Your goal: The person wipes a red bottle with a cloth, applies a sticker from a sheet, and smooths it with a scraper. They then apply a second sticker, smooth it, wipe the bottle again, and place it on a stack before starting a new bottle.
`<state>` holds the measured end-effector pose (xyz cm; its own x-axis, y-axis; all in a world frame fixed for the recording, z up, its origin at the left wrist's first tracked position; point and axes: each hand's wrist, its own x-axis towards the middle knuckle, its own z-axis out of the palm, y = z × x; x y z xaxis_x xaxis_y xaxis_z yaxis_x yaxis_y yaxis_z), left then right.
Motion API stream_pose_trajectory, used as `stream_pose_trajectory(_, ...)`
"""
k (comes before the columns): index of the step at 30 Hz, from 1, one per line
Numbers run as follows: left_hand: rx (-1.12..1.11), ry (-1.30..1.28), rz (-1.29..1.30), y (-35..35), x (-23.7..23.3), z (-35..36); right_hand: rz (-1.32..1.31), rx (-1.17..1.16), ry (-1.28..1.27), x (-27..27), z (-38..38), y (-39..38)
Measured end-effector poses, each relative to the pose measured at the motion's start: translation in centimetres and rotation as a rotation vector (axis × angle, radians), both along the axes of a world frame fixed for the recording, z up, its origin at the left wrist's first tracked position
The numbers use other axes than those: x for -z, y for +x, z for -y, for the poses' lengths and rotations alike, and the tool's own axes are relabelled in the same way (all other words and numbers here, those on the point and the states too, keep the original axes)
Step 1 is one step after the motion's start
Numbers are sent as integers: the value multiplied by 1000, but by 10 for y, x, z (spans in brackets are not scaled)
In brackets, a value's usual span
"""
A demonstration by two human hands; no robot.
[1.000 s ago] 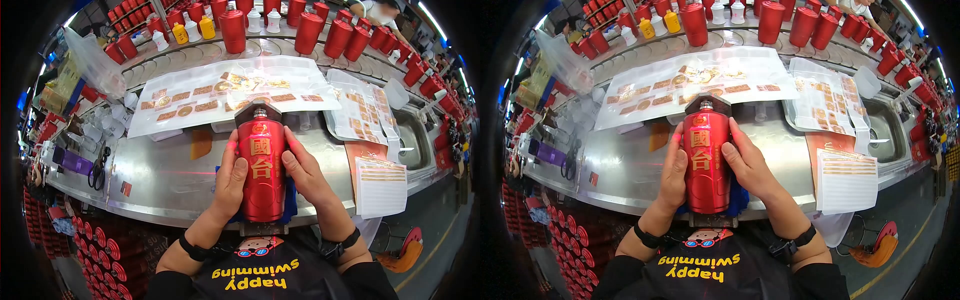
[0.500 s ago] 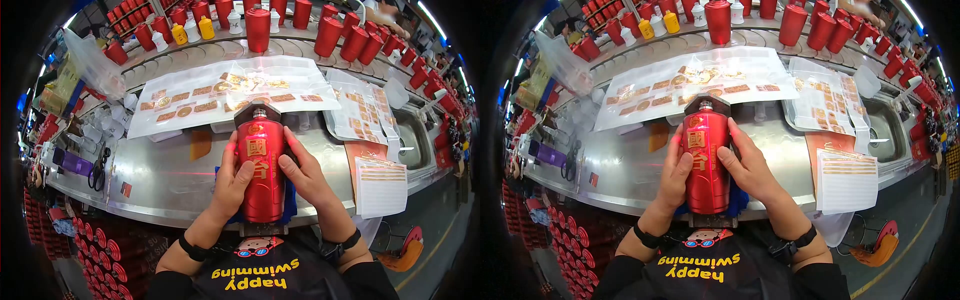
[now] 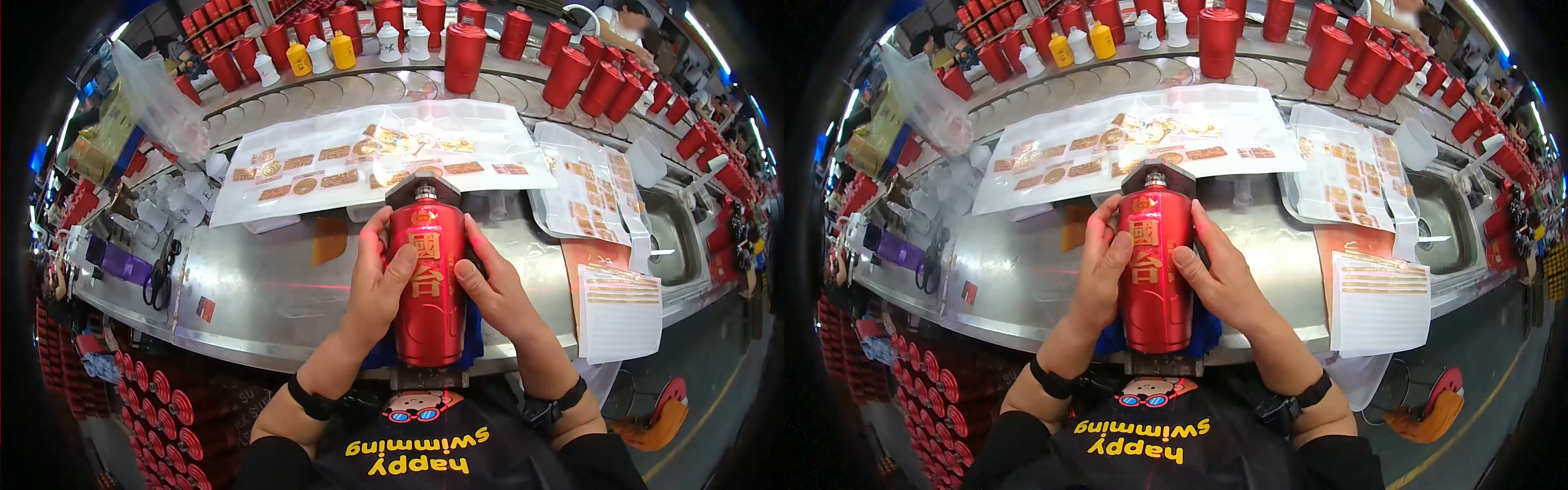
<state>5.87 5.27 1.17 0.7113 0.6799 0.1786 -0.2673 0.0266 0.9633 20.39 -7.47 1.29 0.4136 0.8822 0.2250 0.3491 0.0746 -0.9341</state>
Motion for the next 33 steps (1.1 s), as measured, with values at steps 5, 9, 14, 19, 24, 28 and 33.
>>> stream_pose_trajectory(5, 0, 6, -23, 12, -14, -4, -34, -14, -3, -1, 2, 0)
stream_pose_trajectory(9, -29, 61, -103, 19, -13, -12, -31, -16, -6, 0, 1, 1)
stream_pose_trajectory(14, -3, 97, -166, 21, -18, -14, -43, -20, -8, 2, 0, 1)
stream_pose_trajectory(19, -55, 85, -95, 24, -13, -12, -40, -15, -9, 4, 0, 1)
stream_pose_trajectory(24, -69, 107, -50, 24, -6, -11, -44, -17, 4, 3, 0, 0)
stream_pose_trajectory(28, -58, 67, -22, 24, -5, -10, -21, -4, 6, 2, -1, 0)
stream_pose_trajectory(33, -61, 66, -29, 25, -4, -10, 1, 5, 8, 3, 0, 0)
